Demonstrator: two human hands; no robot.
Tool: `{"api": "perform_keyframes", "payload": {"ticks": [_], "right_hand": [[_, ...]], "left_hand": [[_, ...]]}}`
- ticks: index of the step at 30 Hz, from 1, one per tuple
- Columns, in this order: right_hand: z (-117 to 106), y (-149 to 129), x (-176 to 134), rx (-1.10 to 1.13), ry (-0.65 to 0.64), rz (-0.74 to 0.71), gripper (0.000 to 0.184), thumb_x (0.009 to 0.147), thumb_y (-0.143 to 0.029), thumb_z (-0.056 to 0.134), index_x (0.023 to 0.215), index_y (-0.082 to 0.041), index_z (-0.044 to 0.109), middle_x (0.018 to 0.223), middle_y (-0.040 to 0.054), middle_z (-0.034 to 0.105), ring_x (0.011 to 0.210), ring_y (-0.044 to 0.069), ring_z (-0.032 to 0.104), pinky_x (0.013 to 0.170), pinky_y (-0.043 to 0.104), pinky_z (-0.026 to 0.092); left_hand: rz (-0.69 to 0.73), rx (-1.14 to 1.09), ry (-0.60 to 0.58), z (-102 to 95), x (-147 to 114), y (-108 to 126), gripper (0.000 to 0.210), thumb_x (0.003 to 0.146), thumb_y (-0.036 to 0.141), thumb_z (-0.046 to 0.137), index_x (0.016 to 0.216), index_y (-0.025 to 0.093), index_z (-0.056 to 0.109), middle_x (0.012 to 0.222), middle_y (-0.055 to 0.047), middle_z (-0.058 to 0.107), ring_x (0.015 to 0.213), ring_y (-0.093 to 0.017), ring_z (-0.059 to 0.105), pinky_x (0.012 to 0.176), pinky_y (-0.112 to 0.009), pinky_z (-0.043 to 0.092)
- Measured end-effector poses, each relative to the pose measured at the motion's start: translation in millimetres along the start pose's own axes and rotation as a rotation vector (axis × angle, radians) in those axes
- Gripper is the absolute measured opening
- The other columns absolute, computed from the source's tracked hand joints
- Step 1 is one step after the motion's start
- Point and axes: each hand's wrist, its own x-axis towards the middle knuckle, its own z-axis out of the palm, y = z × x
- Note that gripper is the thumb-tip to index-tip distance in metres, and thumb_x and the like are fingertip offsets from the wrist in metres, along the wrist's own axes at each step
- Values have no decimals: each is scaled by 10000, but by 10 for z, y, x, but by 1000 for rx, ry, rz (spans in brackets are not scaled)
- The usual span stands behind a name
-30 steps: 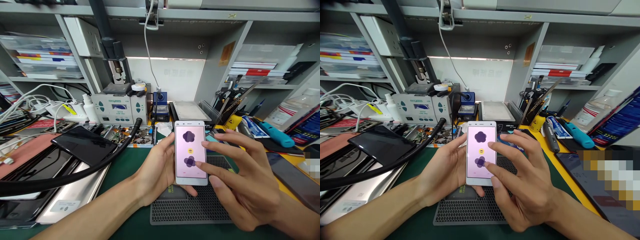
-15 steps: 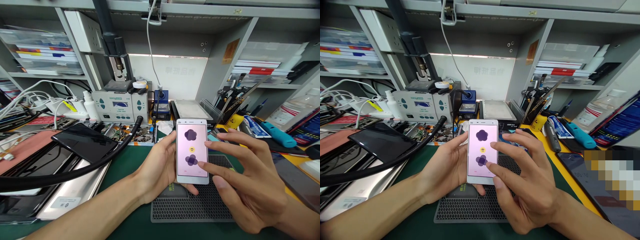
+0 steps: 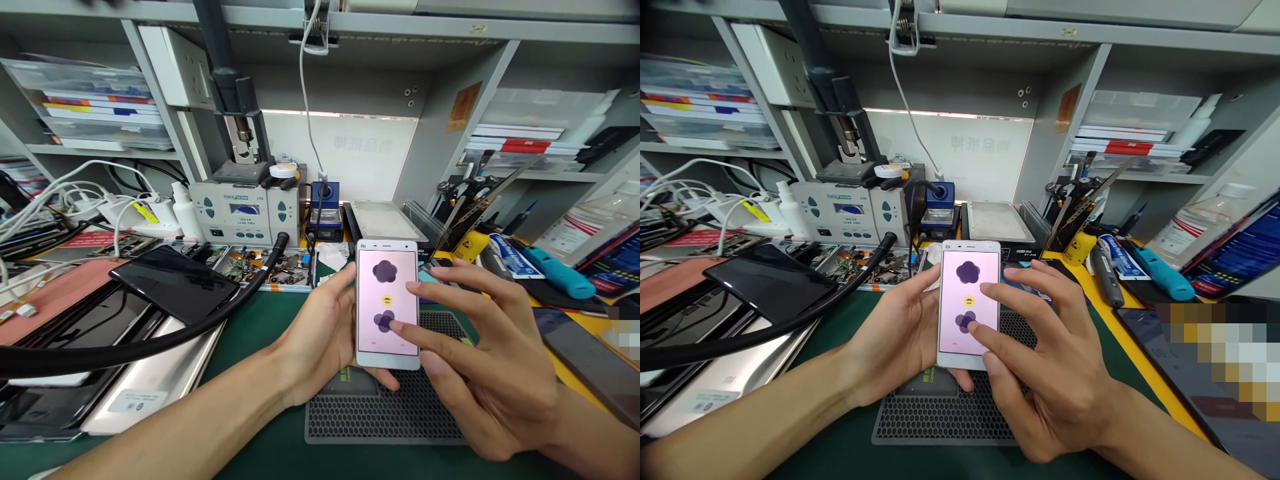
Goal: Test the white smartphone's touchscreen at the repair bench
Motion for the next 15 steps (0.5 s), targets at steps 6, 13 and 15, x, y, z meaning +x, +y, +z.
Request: {"api": "perform_keyframes", "payload": {"ticks": [6,13,15], "right_hand": [[29,1,8,-5,37,-23,298,761,-121,595,1008,-183,751,1256,141,598,1234,414,504,978,660,432],[25,-1,15,11,26,-10,290,775,-114,600,1000,-178,772,1287,150,591,1259,419,485,990,660,421],[-1,-15,25,12,48,0,287,776,-109,576,965,-170,783,1244,155,616,1238,405,502,995,654,414]], "left_hand": [[-3,17,-5,-4,2,6,595,956,629,378,1329,233,618,1187,-154,653,884,-262,646,635,-382,584],[8,12,-1,5,6,5,590,961,622,369,1334,240,620,1175,-156,662,865,-259,649,612,-371,570],[6,16,1,0,8,6,595,960,627,368,1331,239,623,1192,-158,657,883,-263,643,618,-376,572]]}}
